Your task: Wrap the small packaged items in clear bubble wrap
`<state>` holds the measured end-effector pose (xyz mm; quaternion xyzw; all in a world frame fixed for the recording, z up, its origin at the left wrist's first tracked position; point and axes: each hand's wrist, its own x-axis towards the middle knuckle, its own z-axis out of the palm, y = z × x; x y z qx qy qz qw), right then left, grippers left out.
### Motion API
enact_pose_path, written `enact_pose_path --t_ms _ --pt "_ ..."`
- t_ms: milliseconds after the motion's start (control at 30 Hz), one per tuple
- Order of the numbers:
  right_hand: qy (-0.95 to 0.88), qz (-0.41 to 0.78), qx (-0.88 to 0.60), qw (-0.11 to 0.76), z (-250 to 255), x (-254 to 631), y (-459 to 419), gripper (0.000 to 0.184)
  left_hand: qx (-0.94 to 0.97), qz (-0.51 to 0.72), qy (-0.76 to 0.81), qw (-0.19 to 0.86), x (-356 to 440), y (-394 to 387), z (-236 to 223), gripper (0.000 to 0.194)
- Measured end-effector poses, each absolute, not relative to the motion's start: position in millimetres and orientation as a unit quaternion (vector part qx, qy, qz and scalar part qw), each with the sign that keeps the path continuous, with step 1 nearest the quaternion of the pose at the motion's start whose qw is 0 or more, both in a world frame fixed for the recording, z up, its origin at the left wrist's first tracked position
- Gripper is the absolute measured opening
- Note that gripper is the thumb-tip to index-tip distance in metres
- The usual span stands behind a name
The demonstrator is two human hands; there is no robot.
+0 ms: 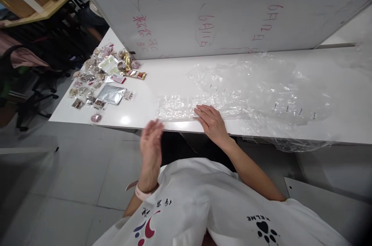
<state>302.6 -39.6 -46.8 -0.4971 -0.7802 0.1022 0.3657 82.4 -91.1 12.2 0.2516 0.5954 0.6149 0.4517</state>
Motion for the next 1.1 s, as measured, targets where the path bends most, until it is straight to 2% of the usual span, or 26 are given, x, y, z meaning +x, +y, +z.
enact_pose_path --t_ms 67,100,200,267,367,500,700,900,1100 --pt "-0.778 0.108 -0.498 0.367 -46.9 302.9 -39.6 0.035 0.164 0.555 0.51 0.636 102.0 -102.6 15.8 0.034" --pt "-0.779 0.109 -0.497 0.367 -46.7 303.1 -39.7 0.035 0.136 0.533 0.482 0.682 109.5 -102.3 16.5 0.031" --pt "-0.782 0.11 -0.493 0.367 -45.2 303.7 -39.9 0.034 0.116 0.53 0.463 0.701 120.5 -83.2 13.8 0.013" --pt "-0.782 0.112 -0.492 0.367 -44.5 303.8 -39.9 0.034 0.147 0.521 0.484 0.688 122.3 -66.3 9.0 0.007" --pt "-0.779 0.115 -0.495 0.367 -44.3 303.1 -39.9 0.035 0.228 0.52 0.518 0.64 130.0 -53.5 0.5 0.013" --pt "-0.779 0.118 -0.495 0.367 -43.6 303.1 -40.4 0.036 0.386 0.544 0.513 0.54 157.5 -60.2 -8.8 0.033" --pt "-0.762 0.157 -0.485 0.4 -41.9 308.4 -41.8 0.035 0.657 0.434 0.459 0.412 189.7 -62.7 -19.1 0.053" --pt "-0.709 0.155 -0.523 0.447 -45.0 310.2 -44.7 0.03 0.766 0.358 0.438 0.306 181.2 -50.9 -29.3 0.049" --pt "-0.694 0.142 -0.529 0.468 -46.6 309.8 -56.4 0.031 0.763 0.382 0.451 0.261 181.0 -42.6 -38.9 0.033"
